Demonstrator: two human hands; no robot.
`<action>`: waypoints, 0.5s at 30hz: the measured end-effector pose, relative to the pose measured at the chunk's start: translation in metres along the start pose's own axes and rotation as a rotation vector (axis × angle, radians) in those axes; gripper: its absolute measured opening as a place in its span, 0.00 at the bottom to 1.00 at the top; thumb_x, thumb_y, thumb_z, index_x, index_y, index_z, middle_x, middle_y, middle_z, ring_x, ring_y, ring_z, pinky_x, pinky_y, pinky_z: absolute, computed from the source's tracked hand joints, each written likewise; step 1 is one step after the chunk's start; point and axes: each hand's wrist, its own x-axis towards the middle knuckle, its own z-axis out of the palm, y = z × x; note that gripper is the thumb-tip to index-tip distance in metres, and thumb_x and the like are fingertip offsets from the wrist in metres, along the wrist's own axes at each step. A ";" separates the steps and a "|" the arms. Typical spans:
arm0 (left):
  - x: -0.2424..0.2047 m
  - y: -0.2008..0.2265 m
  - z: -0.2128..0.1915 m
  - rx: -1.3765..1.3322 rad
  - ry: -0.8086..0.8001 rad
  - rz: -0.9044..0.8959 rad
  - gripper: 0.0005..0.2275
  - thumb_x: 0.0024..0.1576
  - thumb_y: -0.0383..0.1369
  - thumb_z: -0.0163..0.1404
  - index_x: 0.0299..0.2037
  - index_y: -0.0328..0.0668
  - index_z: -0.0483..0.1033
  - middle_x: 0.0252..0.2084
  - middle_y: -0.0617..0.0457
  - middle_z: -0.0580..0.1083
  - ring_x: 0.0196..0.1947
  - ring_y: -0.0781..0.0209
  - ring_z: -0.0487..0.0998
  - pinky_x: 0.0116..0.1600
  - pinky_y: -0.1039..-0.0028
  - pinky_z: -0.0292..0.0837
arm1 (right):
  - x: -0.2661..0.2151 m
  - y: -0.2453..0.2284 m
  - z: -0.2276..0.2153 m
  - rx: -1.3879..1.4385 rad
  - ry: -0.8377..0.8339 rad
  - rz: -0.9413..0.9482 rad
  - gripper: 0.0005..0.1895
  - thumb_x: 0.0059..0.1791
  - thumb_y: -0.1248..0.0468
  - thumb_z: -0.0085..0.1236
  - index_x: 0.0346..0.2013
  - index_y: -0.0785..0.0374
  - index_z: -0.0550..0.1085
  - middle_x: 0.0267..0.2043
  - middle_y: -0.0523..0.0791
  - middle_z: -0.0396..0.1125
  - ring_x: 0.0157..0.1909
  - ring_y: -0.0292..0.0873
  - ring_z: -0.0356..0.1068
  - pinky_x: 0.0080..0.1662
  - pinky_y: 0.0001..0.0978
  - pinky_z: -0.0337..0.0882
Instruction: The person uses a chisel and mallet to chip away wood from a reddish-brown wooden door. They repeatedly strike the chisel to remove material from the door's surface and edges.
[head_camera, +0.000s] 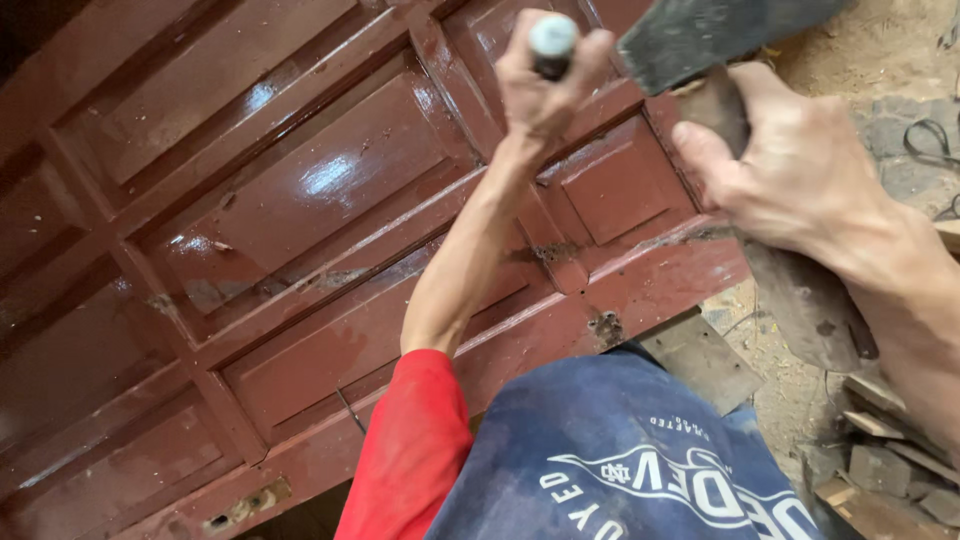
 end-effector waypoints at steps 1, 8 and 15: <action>0.011 -0.002 -0.009 -0.006 0.009 0.019 0.13 0.57 0.40 0.63 0.37 0.44 0.73 0.26 0.60 0.75 0.25 0.71 0.77 0.32 0.75 0.77 | 0.001 0.004 -0.004 0.039 -0.060 0.116 0.19 0.56 0.58 0.54 0.54 0.70 0.70 0.28 0.54 0.73 0.28 0.52 0.76 0.33 0.41 0.75; 0.079 -0.010 -0.050 0.052 0.131 0.054 0.21 0.52 0.46 0.67 0.38 0.40 0.71 0.26 0.60 0.74 0.25 0.72 0.76 0.29 0.77 0.76 | 0.031 -0.001 -0.012 0.302 -0.048 0.222 0.17 0.56 0.55 0.55 0.48 0.69 0.71 0.29 0.48 0.72 0.26 0.40 0.74 0.29 0.34 0.72; 0.196 -0.071 -0.072 0.004 0.084 -0.156 0.16 0.63 0.41 0.55 0.26 0.40 0.80 0.19 0.60 0.72 0.19 0.69 0.70 0.27 0.73 0.63 | 0.092 -0.003 -0.007 0.248 -0.049 0.206 0.17 0.55 0.55 0.57 0.43 0.68 0.73 0.28 0.48 0.74 0.28 0.40 0.75 0.32 0.34 0.73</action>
